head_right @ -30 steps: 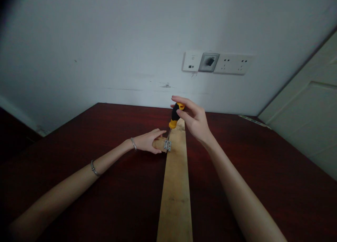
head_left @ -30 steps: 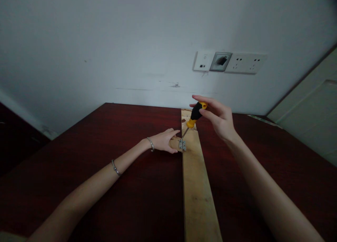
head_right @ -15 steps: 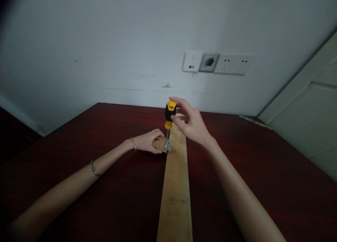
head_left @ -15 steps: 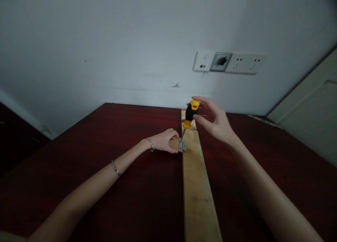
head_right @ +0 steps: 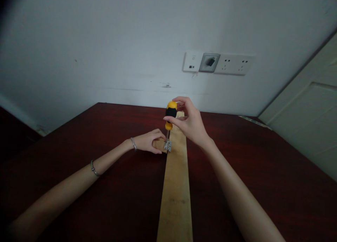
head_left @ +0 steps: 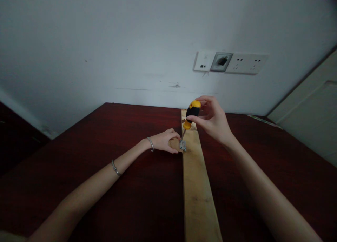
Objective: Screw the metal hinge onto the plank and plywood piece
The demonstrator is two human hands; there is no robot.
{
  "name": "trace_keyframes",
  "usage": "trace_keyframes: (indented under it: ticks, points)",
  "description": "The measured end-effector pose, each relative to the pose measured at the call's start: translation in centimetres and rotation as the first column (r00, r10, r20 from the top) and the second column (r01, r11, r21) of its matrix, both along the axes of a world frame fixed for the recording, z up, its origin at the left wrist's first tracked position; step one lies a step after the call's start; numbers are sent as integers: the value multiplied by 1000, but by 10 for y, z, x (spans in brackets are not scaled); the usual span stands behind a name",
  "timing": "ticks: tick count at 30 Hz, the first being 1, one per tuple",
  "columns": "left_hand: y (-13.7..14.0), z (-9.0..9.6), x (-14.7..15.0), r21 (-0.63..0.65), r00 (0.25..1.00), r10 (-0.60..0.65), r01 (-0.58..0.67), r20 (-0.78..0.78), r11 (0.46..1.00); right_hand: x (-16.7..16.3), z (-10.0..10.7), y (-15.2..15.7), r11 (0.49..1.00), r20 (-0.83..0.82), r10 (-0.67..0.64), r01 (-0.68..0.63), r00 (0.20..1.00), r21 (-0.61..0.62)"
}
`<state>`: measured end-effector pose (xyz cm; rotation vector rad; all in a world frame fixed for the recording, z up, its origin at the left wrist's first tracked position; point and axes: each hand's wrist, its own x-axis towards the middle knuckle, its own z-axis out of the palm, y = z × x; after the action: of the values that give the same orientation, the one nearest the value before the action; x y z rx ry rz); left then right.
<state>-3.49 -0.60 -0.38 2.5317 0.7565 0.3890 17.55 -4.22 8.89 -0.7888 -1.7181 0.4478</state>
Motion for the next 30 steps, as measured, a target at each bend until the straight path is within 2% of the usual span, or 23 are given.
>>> trace_keyframes:
  ticks: [13,22,30]
  points:
    - [-2,1,-1,-31,1000,19,-19,3,999,-2,0,-3,1000,-51,4,-4,999,-10]
    - [-1,0,-1,-24,1000,9,-9,-1,1000,1,2,-3,1000,-99,-23,24,995,12]
    - [2,-4,-1,-30,1000,10,-10,7,999,2,7,-7,998,-85,21,-16,996,60]
